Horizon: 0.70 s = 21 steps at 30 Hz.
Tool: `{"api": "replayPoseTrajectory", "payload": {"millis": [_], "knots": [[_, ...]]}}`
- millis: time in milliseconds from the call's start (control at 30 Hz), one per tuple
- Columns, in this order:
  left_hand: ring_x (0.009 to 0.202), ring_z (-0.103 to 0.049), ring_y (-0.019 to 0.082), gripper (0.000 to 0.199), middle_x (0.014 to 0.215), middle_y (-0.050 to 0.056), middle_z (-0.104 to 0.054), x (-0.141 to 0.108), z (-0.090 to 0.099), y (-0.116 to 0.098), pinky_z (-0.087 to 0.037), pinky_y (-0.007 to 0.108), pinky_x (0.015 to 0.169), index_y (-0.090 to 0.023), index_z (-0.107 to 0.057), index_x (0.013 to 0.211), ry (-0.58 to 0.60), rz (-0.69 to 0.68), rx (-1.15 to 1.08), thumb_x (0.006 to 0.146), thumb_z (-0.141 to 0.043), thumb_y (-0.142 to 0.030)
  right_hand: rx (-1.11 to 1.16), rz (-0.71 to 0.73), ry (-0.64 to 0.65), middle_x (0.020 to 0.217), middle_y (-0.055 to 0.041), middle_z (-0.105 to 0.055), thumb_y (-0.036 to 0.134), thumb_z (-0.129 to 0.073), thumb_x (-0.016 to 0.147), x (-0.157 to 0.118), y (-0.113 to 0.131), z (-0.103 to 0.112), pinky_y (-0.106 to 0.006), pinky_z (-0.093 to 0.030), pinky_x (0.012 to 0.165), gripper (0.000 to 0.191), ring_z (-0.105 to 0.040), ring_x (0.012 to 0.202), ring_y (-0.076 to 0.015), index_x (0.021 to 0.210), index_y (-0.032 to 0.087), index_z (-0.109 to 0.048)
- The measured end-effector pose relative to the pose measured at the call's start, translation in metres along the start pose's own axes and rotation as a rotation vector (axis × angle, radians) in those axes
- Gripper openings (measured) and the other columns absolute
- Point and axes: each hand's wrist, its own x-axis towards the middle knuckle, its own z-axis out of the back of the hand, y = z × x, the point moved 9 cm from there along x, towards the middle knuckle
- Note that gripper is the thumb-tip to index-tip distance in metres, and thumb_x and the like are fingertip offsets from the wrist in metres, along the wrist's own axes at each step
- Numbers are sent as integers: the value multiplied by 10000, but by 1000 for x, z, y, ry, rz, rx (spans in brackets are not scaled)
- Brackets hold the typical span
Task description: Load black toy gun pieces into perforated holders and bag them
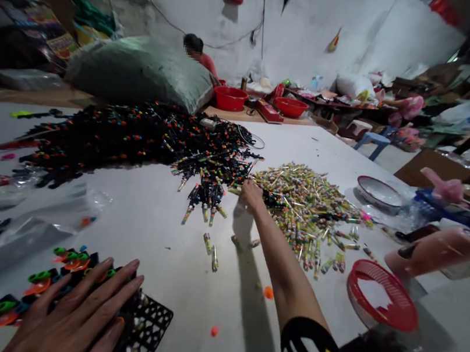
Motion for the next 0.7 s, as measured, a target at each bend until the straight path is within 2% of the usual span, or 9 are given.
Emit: {"api": "replayPoseTrajectory", "payload": {"millis": [67,133,233,300,367,467,533,600,700], "knots": [[1178,-445,265,531,1264,16,-556,-2,-3,0,-200,448,1034,-228,-502,1246,-5,-48,37,723,-533,-316,-45,10,20,1026,-180,-583,110,-508,802,4,-5,-9,-283,-403,710,273,-578,903,-228,1068,80,-564],[1175,-447,266,530,1262,8,-557,-3,-3,-1,-205,450,1026,-236,-502,1246,-19,-69,51,727,-530,-340,-85,43,23,975,-178,-593,135,-483,830,-5,1,-20,-294,-393,720,206,-572,895,-232,988,72,-599],[1192,-440,283,534,1274,26,-546,-2,0,0,-237,464,998,-221,-492,1254,-14,-18,24,736,-516,-349,-127,160,2,1067,-164,-571,151,-409,881,-35,20,-32,-320,-367,777,232,-541,943,-226,1020,111,-590],[1192,-448,290,529,1270,36,-549,0,4,-1,-250,471,989,-217,-486,1257,-20,34,-9,743,-504,-337,-141,255,-5,1153,-125,-541,141,-370,901,-63,36,-37,-307,-358,779,260,-536,922,-191,1076,169,-561],[1190,-458,292,519,1265,37,-552,1,7,-2,-257,478,986,-222,-485,1254,-30,65,-33,746,-500,-325,-162,410,-48,1155,-95,-545,131,-353,910,-99,56,-40,-290,-364,735,270,-540,841,-160,1090,202,-542],[1210,-441,298,518,1284,39,-533,2,8,-4,-270,487,974,-223,-482,1255,-11,80,-35,746,-510,-315,-178,728,-200,1152,-86,-556,126,-365,911,-165,86,-42,-289,-379,688,268,-531,775,-149,1112,208,-521],[1228,-424,295,510,1302,35,-515,2,8,-5,-273,487,971,-225,-477,1257,12,93,-34,755,-505,-308,-161,851,-275,1250,-91,-515,118,-375,905,-203,91,-46,-294,-397,683,315,-531,793,-151,1180,223,-488],[1248,-401,288,500,1321,26,-494,3,8,-5,-271,487,979,-227,-468,1262,48,119,-48,767,-493,-296,-127,860,-298,1340,-87,-455,101,-381,893,-225,84,-49,-298,-418,687,392,-541,815,-152,1250,249,-446],[1270,-371,284,479,1336,15,-476,3,9,-5,-269,495,987,-228,-468,1256,82,156,-75,779,-484,-276,-6,751,-336,1340,-91,-469,61,-372,867,-241,64,-44,-300,-438,717,455,-571,863,-157,1277,245,-443]]}}
